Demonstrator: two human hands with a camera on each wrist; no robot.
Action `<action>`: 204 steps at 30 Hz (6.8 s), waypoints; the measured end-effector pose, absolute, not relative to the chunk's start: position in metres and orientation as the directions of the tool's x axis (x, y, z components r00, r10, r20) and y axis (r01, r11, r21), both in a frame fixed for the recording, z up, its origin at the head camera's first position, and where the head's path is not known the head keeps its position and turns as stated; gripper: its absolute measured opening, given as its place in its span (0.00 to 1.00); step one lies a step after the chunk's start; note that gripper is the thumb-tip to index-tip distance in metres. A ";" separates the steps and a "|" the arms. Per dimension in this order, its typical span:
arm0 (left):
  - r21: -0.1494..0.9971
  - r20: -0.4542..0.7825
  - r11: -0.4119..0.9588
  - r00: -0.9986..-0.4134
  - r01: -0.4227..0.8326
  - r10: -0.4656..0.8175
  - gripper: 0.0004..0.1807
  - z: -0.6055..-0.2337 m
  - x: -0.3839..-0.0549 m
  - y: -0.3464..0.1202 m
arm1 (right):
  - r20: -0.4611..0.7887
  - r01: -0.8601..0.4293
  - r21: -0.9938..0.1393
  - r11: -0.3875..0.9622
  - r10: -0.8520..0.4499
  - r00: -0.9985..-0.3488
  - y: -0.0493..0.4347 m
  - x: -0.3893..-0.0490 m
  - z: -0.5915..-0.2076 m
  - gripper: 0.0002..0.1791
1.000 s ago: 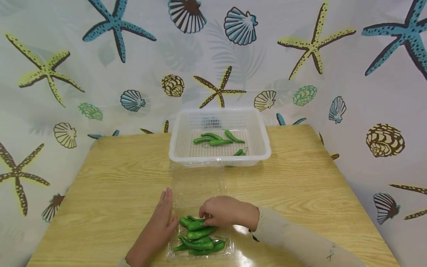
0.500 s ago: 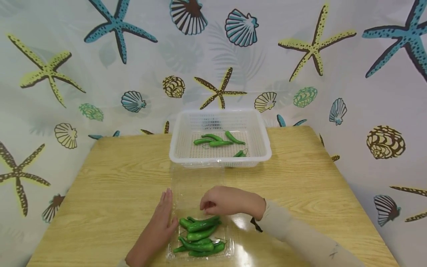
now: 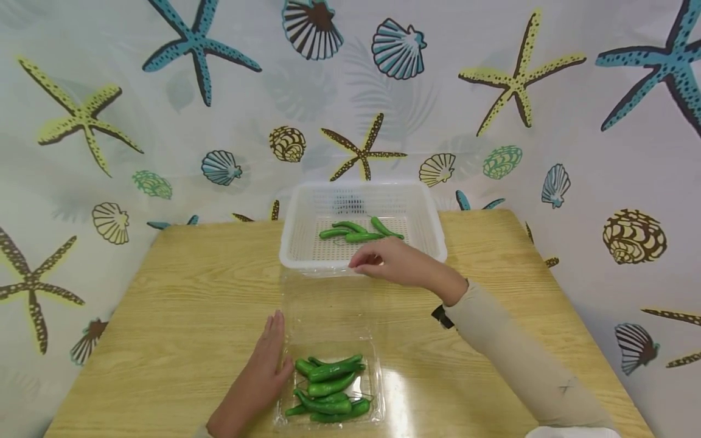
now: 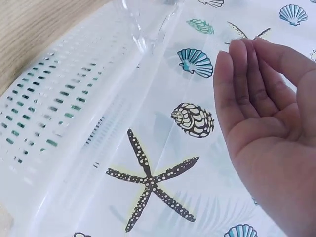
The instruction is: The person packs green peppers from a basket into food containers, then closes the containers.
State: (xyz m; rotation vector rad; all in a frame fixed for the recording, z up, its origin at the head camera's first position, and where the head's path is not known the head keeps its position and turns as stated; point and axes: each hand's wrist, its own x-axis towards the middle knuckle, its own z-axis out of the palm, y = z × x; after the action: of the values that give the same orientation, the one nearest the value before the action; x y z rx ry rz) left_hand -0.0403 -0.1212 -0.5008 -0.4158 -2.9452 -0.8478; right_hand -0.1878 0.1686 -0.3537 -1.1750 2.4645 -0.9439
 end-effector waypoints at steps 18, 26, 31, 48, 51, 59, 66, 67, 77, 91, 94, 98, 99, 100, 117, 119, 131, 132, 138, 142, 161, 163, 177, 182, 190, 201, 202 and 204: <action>0.508 0.150 0.811 -0.957 0.290 0.248 0.43 -0.500 -0.040 -0.121 | 0.029 -0.506 -0.594 0.625 -0.612 -0.790 0.197 -0.250 -0.379 0.10; 0.528 0.108 0.810 -0.966 0.256 0.235 0.44 -0.502 -0.040 -0.120 | -0.091 -0.494 -0.513 0.702 -0.616 -0.782 0.203 -0.268 -0.397 0.13; 0.531 0.087 0.811 -0.968 0.244 0.234 0.44 -0.503 -0.040 -0.121 | -0.246 -0.450 -0.480 0.753 -0.608 -0.755 0.205 -0.275 -0.406 0.17; 0.557 0.056 0.801 -0.972 0.220 0.228 0.42 -0.496 -0.040 -0.120 | -0.466 -0.371 -0.345 0.862 -0.501 -0.730 0.197 -0.292 -0.426 0.20; 0.553 0.052 0.804 -0.973 0.217 0.227 0.42 -0.496 -0.040 -0.120 | -0.470 -0.373 -0.301 0.878 -0.476 -0.743 0.195 -0.295 -0.432 0.18; 0.549 0.060 0.806 -0.972 0.224 0.229 0.43 -0.495 -0.039 -0.120 | -0.479 -0.326 -0.253 0.911 -0.411 -0.776 0.196 -0.297 -0.439 0.13; 0.538 0.078 0.807 -0.968 0.242 0.238 0.42 -0.496 -0.040 -0.120 | -0.458 -0.337 -0.260 0.905 -0.423 -0.782 0.197 -0.297 -0.437 0.14; 0.533 0.081 0.809 -0.967 0.247 0.242 0.42 -0.496 -0.040 -0.120 | -0.457 -0.336 -0.262 0.905 -0.423 -0.782 0.197 -0.296 -0.437 0.14; 0.538 0.062 0.810 -0.969 0.233 0.238 0.42 -0.496 -0.039 -0.120 | -0.460 -0.338 -0.280 0.899 -0.435 -0.774 0.202 -0.293 -0.437 0.13; 0.546 0.076 0.802 -0.968 0.241 0.240 0.42 -0.497 -0.039 -0.121 | -0.370 -0.349 -0.367 0.862 -0.480 -0.795 0.207 -0.299 -0.437 0.13; 0.543 0.074 0.804 -0.968 0.241 0.240 0.42 -0.496 -0.038 -0.120 | -0.328 -0.359 -0.388 0.849 -0.491 -0.807 0.208 -0.301 -0.434 0.14; 0.543 0.074 0.803 -0.967 0.244 0.244 0.42 -0.495 -0.039 -0.120 | -0.246 -0.396 -0.416 0.819 -0.521 -0.817 0.208 -0.301 -0.429 0.12; 0.542 0.075 0.804 -0.967 0.245 0.245 0.42 -0.495 -0.039 -0.120 | -0.228 -0.403 -0.427 0.810 -0.527 -0.818 0.207 -0.301 -0.427 0.12; 0.541 0.078 0.803 -0.966 0.249 0.247 0.42 -0.495 -0.039 -0.120 | -0.208 -0.412 -0.435 0.801 -0.534 -0.819 0.207 -0.301 -0.425 0.12; 0.529 0.114 0.805 -0.962 0.270 0.247 0.43 -0.497 -0.038 -0.119 | 0.039 -0.475 -0.511 0.717 -0.532 -0.846 0.195 -0.284 -0.379 0.12; 0.531 0.111 0.804 -0.963 0.266 0.246 0.43 -0.498 -0.039 -0.119 | 0.076 -0.497 -0.513 0.700 -0.539 -0.839 0.193 -0.281 -0.373 0.12; 0.538 0.068 0.809 -0.969 0.236 0.238 0.43 -0.500 -0.040 -0.120 | 0.169 -0.582 -0.532 0.615 -0.596 -0.785 0.176 -0.250 -0.340 0.12; 0.538 0.065 0.810 -0.969 0.234 0.236 0.43 -0.500 -0.040 -0.120 | 0.176 -0.589 -0.540 0.601 -0.604 -0.777 0.175 -0.246 -0.339 0.11; 0.530 0.082 0.811 -0.966 0.250 0.244 0.43 -0.501 -0.040 -0.121 | 0.188 -0.613 -0.585 0.531 -0.646 -0.740 0.166 -0.221 -0.331 0.10; 0.530 0.094 0.808 -0.965 0.258 0.246 0.43 -0.502 -0.040 -0.121 | 0.198 -0.637 -0.603 0.480 -0.684 -0.702 0.161 -0.204 -0.331 0.11; 0.534 0.075 0.804 -0.962 0.261 0.262 0.44 -0.499 -0.040 -0.120 | 0.122 -0.620 -0.704 0.345 -0.802 -0.585 0.143 -0.139 -0.356 0.09; 0.535 0.077 0.804 -0.963 0.259 0.259 0.44 -0.498 -0.040 -0.120 | 0.115 -0.622 -0.704 0.344 -0.808 -0.578 0.141 -0.136 -0.362 0.09; 0.541 0.089 0.802 -0.966 0.251 0.243 0.44 -0.499 -0.039 -0.120 | 0.058 -0.550 -0.772 0.320 -0.825 -0.562 0.131 -0.126 -0.399 0.05; 0.541 0.088 0.803 -0.967 0.249 0.240 0.44 -0.500 -0.039 -0.121 | 0.016 -0.526 -0.784 0.329 -0.838 -0.546 0.128 -0.121 -0.407 0.05; 0.542 0.090 0.802 -0.966 0.251 0.241 0.44 -0.500 -0.039 -0.121 | -0.025 -0.535 -0.761 0.366 -0.842 -0.539 0.129 -0.119 -0.415 0.03; 0.542 0.089 0.802 -0.966 0.252 0.244 0.44 -0.500 -0.040 -0.121 | -0.071 -0.562 -0.705 0.432 -0.832 -0.550 0.131 -0.115 -0.423 0.04; 0.544 0.089 0.800 -0.965 0.253 0.245 0.44 -0.500 -0.040 -0.121 | -0.073 -0.570 -0.695 0.438 -0.832 -0.551 0.131 -0.114 -0.423 0.05; 0.550 0.096 0.795 -0.965 0.257 0.246 0.44 -0.500 -0.040 -0.121 | -0.075 -0.585 -0.677 0.446 -0.833 -0.548 0.131 -0.113 -0.425 0.05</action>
State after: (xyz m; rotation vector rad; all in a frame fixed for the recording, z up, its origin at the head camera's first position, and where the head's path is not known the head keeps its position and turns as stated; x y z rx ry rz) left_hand -0.0396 -0.1209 -0.4995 -0.4142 -2.9580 -0.9099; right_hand -0.1128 0.1314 -0.4253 -1.1985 2.3031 -0.8482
